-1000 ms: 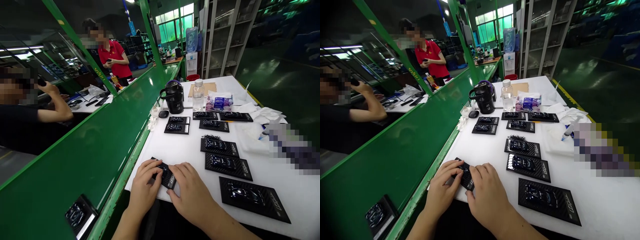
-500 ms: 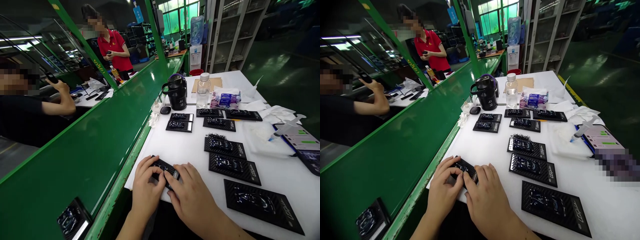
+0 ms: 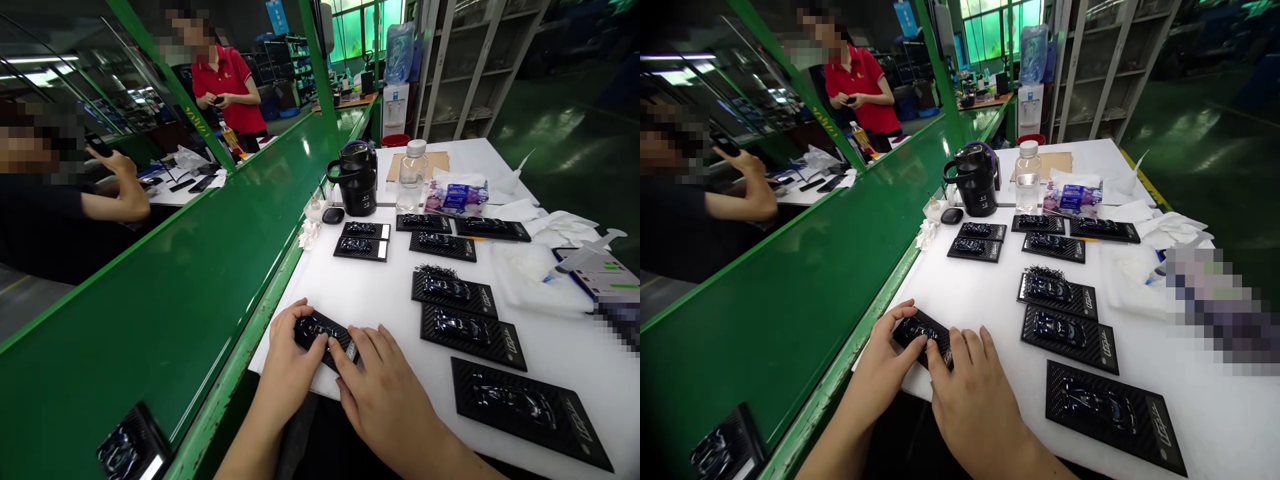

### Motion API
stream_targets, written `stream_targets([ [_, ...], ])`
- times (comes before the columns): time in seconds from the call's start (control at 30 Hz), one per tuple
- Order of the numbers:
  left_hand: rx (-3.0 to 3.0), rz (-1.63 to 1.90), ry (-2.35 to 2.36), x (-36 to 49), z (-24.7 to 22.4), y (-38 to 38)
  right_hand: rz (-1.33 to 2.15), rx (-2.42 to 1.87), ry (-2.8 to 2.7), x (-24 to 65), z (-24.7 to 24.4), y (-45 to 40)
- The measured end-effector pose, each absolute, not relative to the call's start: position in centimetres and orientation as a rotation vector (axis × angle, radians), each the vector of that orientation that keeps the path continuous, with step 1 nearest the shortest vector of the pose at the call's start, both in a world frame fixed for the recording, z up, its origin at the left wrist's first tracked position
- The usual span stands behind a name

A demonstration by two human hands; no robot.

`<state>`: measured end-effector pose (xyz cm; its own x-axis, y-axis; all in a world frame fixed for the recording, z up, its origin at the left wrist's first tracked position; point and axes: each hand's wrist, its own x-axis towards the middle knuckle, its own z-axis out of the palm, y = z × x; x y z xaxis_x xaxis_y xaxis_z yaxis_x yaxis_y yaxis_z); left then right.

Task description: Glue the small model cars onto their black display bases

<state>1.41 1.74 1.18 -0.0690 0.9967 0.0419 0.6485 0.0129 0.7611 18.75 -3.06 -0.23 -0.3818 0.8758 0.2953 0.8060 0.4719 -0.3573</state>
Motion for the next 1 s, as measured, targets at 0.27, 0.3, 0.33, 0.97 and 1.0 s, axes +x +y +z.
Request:
stream_targets([
  [0.27, 1.697, 0.852, 1.749, 1.2, 1.0, 1.6, 0.195, -1.432, -2.317, 18.4, 0.5, -2.8],
  [0.3, 1.698, 0.851, 1.741, 1.1, 0.9, 1.6, 0.208, -1.441, -2.324, 18.3, 0.6, -2.7],
  [0.33, 1.693, 0.853, 1.734, 1.0, 0.9, 1.6, 0.222, -1.447, -2.327, 18.3, 0.7, -2.7],
  [0.97, 1.700, 0.696, 1.762, 0.8, 2.3, 3.3, 0.219, -1.403, -2.279, 18.7, 0.3, -2.9],
  [1.0, 1.725, 0.682, 1.753, 0.7, 2.4, 3.3, 0.209, -1.409, -2.281, 18.6, 0.4, -2.9],
])
